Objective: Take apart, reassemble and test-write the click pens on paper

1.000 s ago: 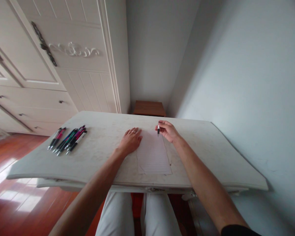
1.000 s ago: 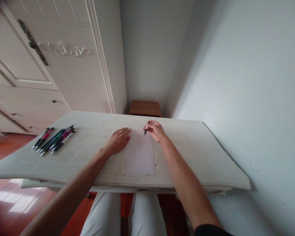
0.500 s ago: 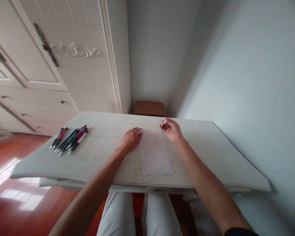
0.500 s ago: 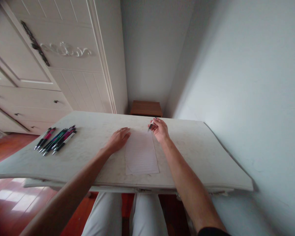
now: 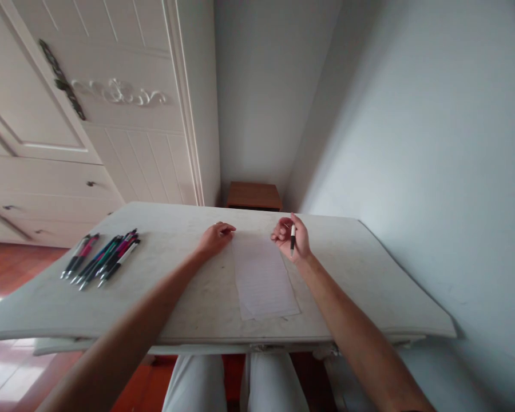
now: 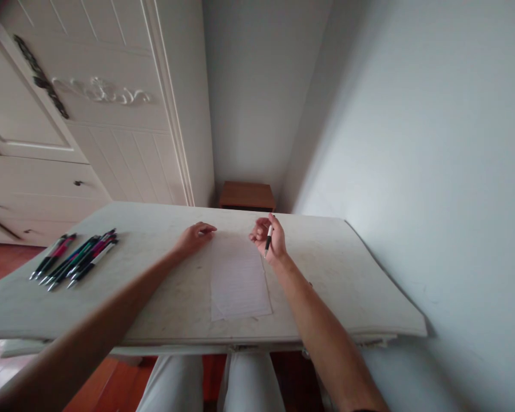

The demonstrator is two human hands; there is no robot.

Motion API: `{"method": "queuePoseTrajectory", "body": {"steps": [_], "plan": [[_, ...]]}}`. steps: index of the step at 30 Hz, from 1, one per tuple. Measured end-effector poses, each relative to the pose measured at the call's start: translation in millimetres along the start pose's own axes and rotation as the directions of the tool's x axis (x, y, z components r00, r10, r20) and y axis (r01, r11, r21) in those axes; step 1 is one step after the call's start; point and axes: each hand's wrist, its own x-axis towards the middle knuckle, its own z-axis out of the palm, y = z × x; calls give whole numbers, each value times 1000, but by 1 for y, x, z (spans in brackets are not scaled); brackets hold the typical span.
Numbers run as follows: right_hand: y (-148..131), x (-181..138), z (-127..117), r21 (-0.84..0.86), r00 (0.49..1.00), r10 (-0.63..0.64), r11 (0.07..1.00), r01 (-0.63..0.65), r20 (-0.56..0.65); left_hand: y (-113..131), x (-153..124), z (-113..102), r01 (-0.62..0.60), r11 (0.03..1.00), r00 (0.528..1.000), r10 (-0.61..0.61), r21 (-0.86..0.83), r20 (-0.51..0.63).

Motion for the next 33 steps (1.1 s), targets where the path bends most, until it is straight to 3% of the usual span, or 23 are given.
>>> {"method": "queuePoseTrajectory", "body": {"steps": [5, 10, 17, 23, 33], "plan": [[16, -5, 3, -229, 997, 58, 972, -44, 58, -8, 7, -7, -41, 990, 994, 53, -132, 92], [35, -5, 8, -381, 997, 22, 925, 8, 72, -8, 7, -7, -129, 986, 986, 138, -103, 89], [43, -13, 15, -703, 983, -93, 688, 180, 161, -14, 11, -2, -230, 971, 971, 233, -60, 53], [52, -12, 25, -805, 968, -132, 539, 249, 211, -12, 12, -2, -227, 973, 973, 228, -44, 23], [63, -1, 19, -847, 988, -82, 510, 152, 127, -12, 10, 1, -257, 966, 965, 258, -14, 48]]}}
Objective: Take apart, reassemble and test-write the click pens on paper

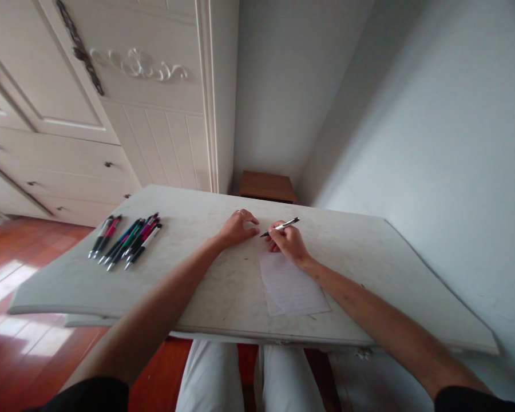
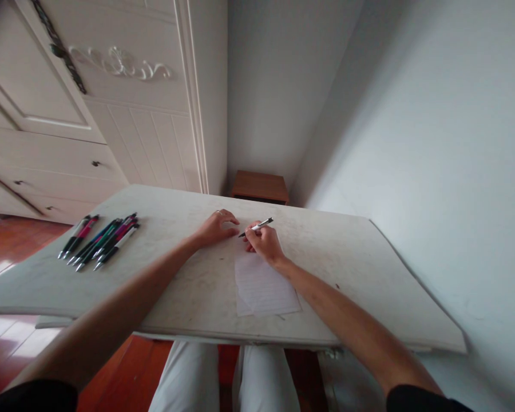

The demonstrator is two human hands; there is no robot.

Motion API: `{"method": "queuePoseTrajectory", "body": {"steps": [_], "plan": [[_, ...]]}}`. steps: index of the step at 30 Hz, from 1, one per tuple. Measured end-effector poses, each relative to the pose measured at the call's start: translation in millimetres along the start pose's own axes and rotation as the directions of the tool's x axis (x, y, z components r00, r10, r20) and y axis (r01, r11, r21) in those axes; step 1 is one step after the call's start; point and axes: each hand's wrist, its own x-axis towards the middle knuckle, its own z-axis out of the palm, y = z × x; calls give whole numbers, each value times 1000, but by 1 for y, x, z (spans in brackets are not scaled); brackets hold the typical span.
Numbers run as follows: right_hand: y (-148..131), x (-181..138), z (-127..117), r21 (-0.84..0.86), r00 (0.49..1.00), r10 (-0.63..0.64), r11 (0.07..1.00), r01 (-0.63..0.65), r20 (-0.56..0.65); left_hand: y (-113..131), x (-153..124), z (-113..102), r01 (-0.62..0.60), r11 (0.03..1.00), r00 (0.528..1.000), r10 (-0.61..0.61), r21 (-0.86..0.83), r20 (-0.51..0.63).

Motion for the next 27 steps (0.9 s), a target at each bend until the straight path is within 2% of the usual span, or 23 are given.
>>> {"method": "queuePoseTrajectory", "body": {"steps": [4, 13, 27], "plan": [[-1, -1, -2, -35, 1000, -18, 999, 19, 14, 2, -1, -2, -13, 1000, 1000, 13, -9, 11], [7, -3, -4, -166, 980, -178, 967, 191, 93, 7, 0, -5, -23, 1000, 999, 22, 19, 27], [-3, -3, -3, -313, 961, -250, 909, 274, 117, 7, -1, -6, -8, 999, 999, 6, 42, 43]]}}
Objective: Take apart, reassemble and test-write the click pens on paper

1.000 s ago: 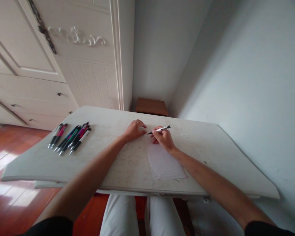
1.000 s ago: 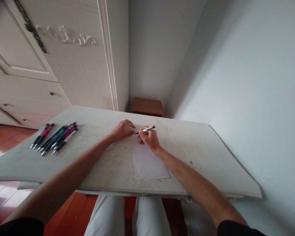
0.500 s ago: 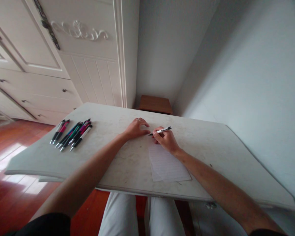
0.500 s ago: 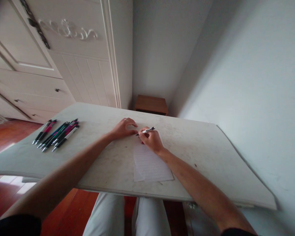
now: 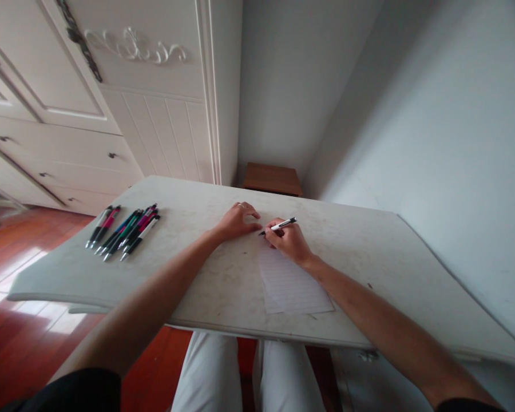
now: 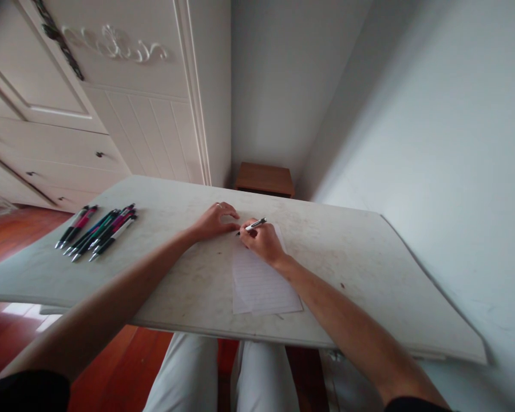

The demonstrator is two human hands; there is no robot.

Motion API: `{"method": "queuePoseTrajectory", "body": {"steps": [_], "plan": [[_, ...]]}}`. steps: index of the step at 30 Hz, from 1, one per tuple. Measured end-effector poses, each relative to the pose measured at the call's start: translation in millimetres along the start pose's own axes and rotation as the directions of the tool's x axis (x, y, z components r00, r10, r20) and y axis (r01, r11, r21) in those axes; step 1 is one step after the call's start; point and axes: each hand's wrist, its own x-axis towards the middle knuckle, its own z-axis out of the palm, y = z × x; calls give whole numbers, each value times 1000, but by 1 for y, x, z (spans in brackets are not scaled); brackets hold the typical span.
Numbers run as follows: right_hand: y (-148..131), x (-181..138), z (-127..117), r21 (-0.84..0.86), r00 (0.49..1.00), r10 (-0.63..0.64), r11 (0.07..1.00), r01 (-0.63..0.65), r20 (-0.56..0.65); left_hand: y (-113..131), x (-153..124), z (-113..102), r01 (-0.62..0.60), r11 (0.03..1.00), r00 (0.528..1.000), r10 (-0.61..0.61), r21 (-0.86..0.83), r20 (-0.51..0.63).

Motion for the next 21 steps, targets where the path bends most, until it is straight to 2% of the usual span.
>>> {"method": "queuePoseTrajectory", "body": {"steps": [9, 21], "plan": [[2, -1, -1, 30, 998, 51, 998, -51, 24, 2, -1, 1, 6, 1000, 1000, -6, -5, -9], [1, -2, -2, 13, 1000, 12, 1000, -12, 24, 2, -1, 0, -18, 1000, 1000, 18, 11, -4]]}}
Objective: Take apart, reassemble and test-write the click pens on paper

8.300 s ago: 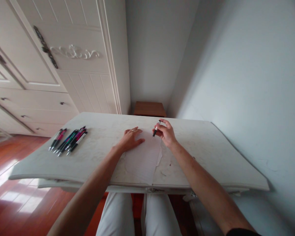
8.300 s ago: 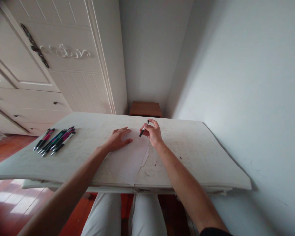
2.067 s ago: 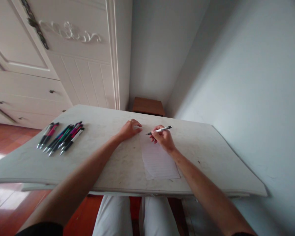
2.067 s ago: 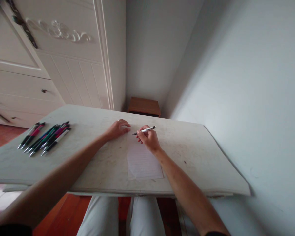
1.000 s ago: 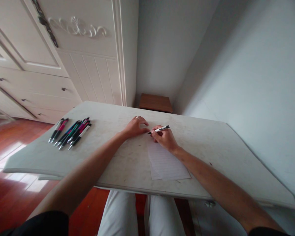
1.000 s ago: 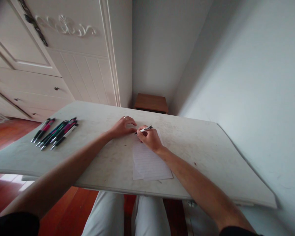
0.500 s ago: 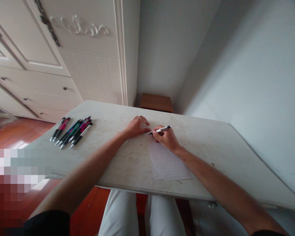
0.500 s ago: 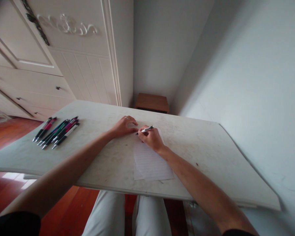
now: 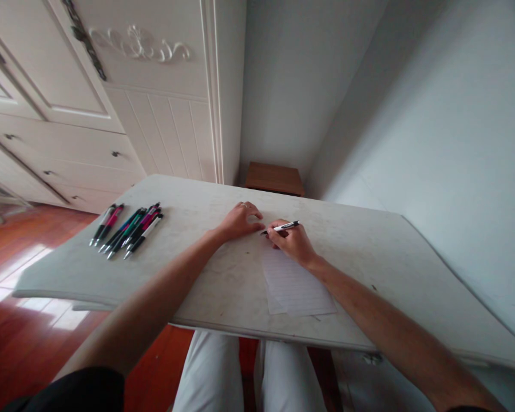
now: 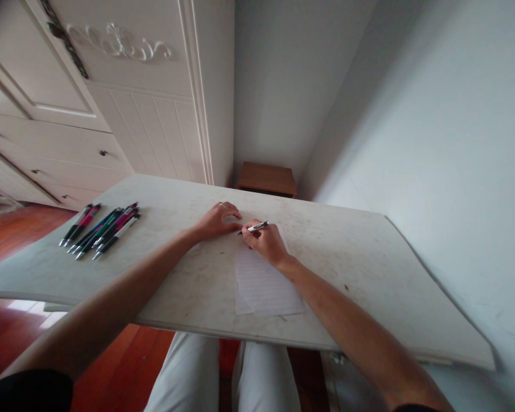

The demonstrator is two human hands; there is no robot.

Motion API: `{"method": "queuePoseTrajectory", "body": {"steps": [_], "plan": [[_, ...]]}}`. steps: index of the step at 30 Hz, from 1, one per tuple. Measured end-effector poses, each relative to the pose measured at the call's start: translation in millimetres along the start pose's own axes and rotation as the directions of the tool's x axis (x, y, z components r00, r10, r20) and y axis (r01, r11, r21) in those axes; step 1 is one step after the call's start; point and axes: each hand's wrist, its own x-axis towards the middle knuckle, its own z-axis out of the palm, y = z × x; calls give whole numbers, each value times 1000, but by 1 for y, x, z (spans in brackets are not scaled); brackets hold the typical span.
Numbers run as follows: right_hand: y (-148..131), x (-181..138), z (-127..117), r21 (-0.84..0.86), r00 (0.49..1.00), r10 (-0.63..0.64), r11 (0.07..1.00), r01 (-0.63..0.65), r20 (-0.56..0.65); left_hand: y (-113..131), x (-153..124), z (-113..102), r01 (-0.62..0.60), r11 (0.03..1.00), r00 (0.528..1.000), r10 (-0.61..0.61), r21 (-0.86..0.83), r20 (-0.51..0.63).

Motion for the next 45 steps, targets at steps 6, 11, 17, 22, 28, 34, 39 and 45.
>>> {"method": "queuePoseTrajectory", "body": {"steps": [6, 11, 17, 22, 28, 34, 39, 45], "plan": [[2, 0, 1, -15, 1000, 18, 1000, -18, -25, 2, -1, -1, 15, 1000, 1000, -15, 0, 2], [1, 0, 0, -9, 999, 31, 999, -31, -30, 2, -1, -1, 16, 1000, 1000, -16, -6, -5], [2, 1, -1, 13, 998, 50, 999, -50, -26, 0, -1, 0, 20, 1000, 1000, -20, 5, -7], [1, 1, -1, 37, 998, 60, 998, -59, -23, -2, -1, 1, -2, 1000, 1000, 2, -2, 4], [0, 0, -1, 70, 996, 86, 994, -83, -31, 0, 0, 0, 13, 1000, 1000, -13, -8, 1], [4, 0, -2, 106, 995, 93, 990, -89, -34, 0, -1, -2, -3, 1000, 1000, 3, 11, 6], [6, -1, -4, 122, 994, 110, 987, -107, -19, 0, -1, -2, -11, 1000, 1000, 11, 9, 10], [5, -1, -6, 100, 995, 103, 990, -100, -20, 3, -1, -3, 1, 1000, 1000, -1, 4, 9]]}}
